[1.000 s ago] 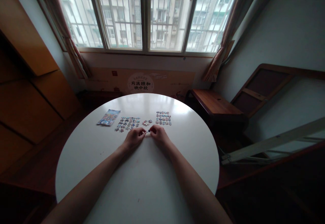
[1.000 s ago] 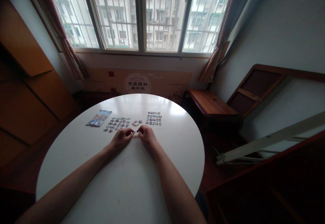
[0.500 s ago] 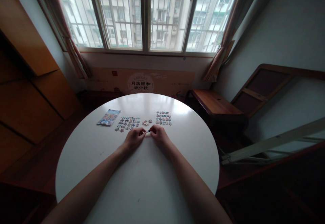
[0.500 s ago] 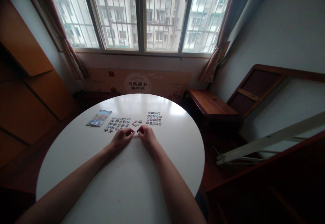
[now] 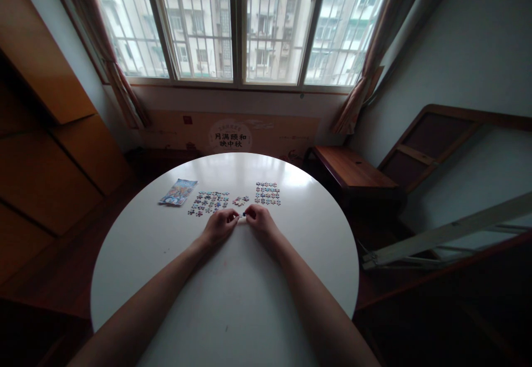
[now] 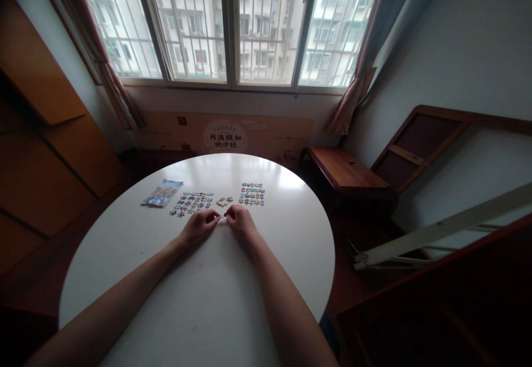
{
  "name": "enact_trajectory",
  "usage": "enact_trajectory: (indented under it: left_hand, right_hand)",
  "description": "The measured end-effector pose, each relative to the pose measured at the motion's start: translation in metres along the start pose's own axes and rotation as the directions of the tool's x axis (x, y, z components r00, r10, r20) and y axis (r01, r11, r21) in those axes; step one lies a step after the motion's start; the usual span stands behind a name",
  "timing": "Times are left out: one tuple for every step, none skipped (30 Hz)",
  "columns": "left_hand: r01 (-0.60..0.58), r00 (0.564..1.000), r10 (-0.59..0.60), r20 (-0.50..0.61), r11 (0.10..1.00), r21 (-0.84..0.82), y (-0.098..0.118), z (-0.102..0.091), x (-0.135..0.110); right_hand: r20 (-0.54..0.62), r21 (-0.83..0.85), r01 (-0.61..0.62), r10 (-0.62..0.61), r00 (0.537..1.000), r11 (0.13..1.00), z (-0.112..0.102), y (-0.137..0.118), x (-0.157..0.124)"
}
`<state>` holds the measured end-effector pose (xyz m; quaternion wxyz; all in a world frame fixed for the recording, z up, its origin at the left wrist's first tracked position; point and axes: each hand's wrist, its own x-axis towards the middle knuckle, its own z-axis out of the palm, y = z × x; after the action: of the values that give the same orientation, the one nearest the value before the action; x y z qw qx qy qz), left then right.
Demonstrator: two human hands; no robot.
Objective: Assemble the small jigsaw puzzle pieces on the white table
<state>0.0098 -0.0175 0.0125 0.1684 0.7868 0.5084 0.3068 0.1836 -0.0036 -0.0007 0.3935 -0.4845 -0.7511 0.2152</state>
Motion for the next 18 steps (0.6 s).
enact_trajectory:
  left_hand:
    - [-0.003,1.000,0.003,0.000,1.000,0.000,-0.0005,0.0003,0.0000]
    - [-0.006,1.000,0.006,0.000,1.000,0.000,-0.0010,0.0006,0.0000]
    - [-0.009,1.000,0.009,-0.002,1.000,0.000,-0.0015,0.0010,0.0001]
    - [-0.009,1.000,0.009,-0.005,1.000,0.001,-0.0021,0.0013,0.0002]
    - [-0.010,1.000,0.010,-0.008,1.000,0.002,-0.0026,0.0017,0.0002]
    - [-0.012,1.000,0.012,-0.008,1.000,0.003,-0.0030,0.0019,0.0003]
    - [-0.015,1.000,0.015,-0.008,1.000,0.005,-0.0034,0.0021,0.0004]
    - [-0.017,1.000,0.017,-0.007,1.000,0.006,-0.0036,0.0021,0.0004]
    - [-0.020,1.000,0.020,-0.006,1.000,0.007,-0.0037,0.0022,0.0003]
    - [-0.021,1.000,0.021,-0.007,1.000,0.008,-0.0038,0.0021,0.0002]
    - [-0.020,1.000,0.020,-0.009,1.000,0.010,-0.0038,0.0021,0.0001]
    - [-0.019,1.000,0.019,-0.011,1.000,0.012,-0.0038,0.0021,-0.0001]
    - [-0.017,1.000,0.017,-0.012,1.000,0.014,-0.0037,0.0022,-0.0002]
    - [-0.016,1.000,0.017,-0.011,1.000,0.015,-0.0037,0.0023,-0.0003]
    - [-0.016,1.000,0.017,-0.011,1.000,0.017,-0.0037,0.0024,-0.0003]
    - [-0.016,1.000,0.016,-0.011,1.000,0.017,-0.0037,0.0026,-0.0002]
    - [-0.016,1.000,0.016,-0.010,1.000,0.018,-0.0037,0.0028,-0.0002]
    - [-0.015,1.000,0.015,-0.011,1.000,0.018,-0.0038,0.0029,-0.0001]
  right_hand:
    - [-0.001,0.001,0.001,-0.001,1.000,1.000,-0.0001,-0.0001,0.0000]
    - [0.000,0.002,0.000,0.000,1.000,1.000,-0.0001,0.0000,-0.0001]
    - [0.003,0.003,0.000,0.000,1.000,1.000,0.0000,0.0002,-0.0001]
    - [0.006,0.005,-0.001,0.000,1.000,1.000,0.0001,0.0004,-0.0001]
    - [0.006,0.005,-0.001,0.001,1.000,1.000,0.0002,0.0006,-0.0001]
    - [0.005,0.005,0.000,0.000,1.000,1.000,0.0002,0.0007,-0.0001]
    - [0.003,0.005,0.001,-0.001,1.000,1.000,0.0002,0.0007,-0.0001]
    - [0.000,0.004,0.003,-0.003,1.000,1.000,0.0001,0.0006,-0.0002]
    - [-0.002,0.003,0.004,-0.004,1.000,1.000,0.0000,0.0004,-0.0003]
    - [-0.003,0.002,0.004,-0.004,1.000,1.000,-0.0002,0.0001,-0.0004]
    - [-0.002,0.001,0.003,-0.003,1.000,1.000,-0.0005,-0.0003,-0.0005]
    - [0.000,-0.001,0.002,-0.002,1.000,1.000,-0.0007,-0.0006,-0.0005]
    - [0.001,-0.004,0.001,-0.001,1.000,1.000,-0.0008,-0.0009,-0.0006]
    - [0.001,-0.008,0.001,-0.001,1.000,1.000,-0.0008,-0.0010,-0.0006]
    - [0.000,-0.012,0.001,-0.001,1.000,1.000,-0.0008,-0.0011,-0.0006]
    - [-0.001,-0.015,0.001,-0.001,1.000,1.000,-0.0006,-0.0010,-0.0005]
    - [-0.002,-0.017,0.000,0.000,1.000,1.000,-0.0004,-0.0008,-0.0004]
    - [-0.002,-0.019,0.000,0.000,1.000,1.000,-0.0002,-0.0005,-0.0002]
